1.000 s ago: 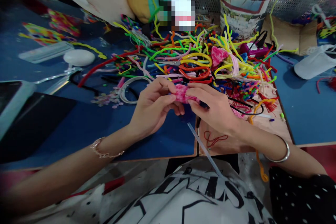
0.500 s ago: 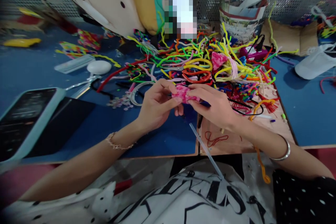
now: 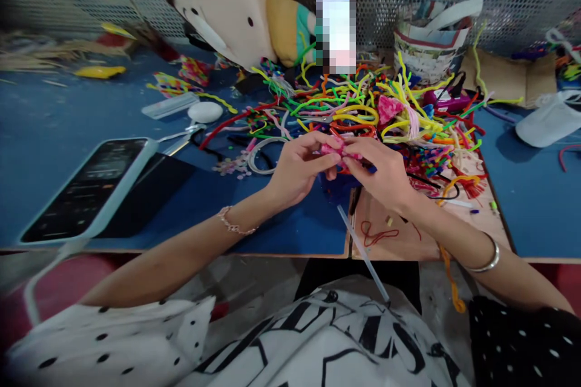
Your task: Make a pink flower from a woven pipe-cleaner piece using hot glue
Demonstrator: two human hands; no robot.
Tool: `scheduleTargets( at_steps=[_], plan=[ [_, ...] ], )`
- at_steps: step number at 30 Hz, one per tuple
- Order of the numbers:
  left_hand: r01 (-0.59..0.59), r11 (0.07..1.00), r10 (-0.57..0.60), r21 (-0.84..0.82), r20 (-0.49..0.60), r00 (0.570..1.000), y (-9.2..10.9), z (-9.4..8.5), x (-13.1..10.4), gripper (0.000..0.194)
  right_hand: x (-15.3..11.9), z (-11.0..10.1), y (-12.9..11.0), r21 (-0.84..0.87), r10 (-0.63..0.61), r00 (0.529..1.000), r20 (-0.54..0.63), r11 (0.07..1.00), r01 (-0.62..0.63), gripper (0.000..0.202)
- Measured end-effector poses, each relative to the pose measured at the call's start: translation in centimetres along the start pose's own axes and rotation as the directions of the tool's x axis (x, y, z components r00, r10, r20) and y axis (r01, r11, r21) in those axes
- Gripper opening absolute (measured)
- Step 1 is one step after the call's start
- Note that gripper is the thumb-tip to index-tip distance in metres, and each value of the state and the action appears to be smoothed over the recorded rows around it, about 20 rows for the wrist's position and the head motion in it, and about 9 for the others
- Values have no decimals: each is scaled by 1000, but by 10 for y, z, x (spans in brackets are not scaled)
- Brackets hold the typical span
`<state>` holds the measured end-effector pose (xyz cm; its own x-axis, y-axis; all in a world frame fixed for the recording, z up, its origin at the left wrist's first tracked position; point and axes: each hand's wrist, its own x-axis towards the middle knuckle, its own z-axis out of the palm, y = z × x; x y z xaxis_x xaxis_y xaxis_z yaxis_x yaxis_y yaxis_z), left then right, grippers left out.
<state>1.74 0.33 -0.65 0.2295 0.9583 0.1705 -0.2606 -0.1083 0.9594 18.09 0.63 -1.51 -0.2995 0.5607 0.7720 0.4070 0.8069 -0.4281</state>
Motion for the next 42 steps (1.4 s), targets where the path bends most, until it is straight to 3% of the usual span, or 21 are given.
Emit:
scheduleTargets(
  at_steps=[3,8,12,15,20,25,29,33,40,42],
  plan=[
    [-23,1000,23,-20,-12,1000,1,1,3,29,1,-2,0,-14,-13,1000,-2,1000,13,11],
    [-29,999,28,-35,-50,998,7,0,6,26,0,-6,-2,-7,38,994,98,999,-38,25],
    [43,995,-48,-89,-55,997,12,2,6,26,-2,-7,1,56,158,974,164,984,-169,32],
    [123,979,-132,-165,-42,990,13,3,5,26,-1,-8,2,96,179,970,166,976,-197,31],
    [253,937,-262,-239,-5,965,10,0,3,29,3,-12,5,81,150,974,170,983,-166,25],
    [299,928,-297,-224,41,954,9,-2,0,36,6,-14,6,22,102,980,168,994,-107,20],
    [252,960,-249,-124,34,968,8,-2,-2,37,6,-14,4,-6,72,983,169,997,-72,18],
    [79,993,-81,89,21,996,5,-5,-5,30,5,-14,1,-8,43,984,175,999,-42,18],
    [-26,968,9,249,69,998,1,-8,-8,17,7,-17,0,-22,61,970,237,998,-57,18],
    [-71,922,39,380,91,995,7,-9,-7,21,7,-18,1,-25,53,974,221,998,-49,17]
  ],
)
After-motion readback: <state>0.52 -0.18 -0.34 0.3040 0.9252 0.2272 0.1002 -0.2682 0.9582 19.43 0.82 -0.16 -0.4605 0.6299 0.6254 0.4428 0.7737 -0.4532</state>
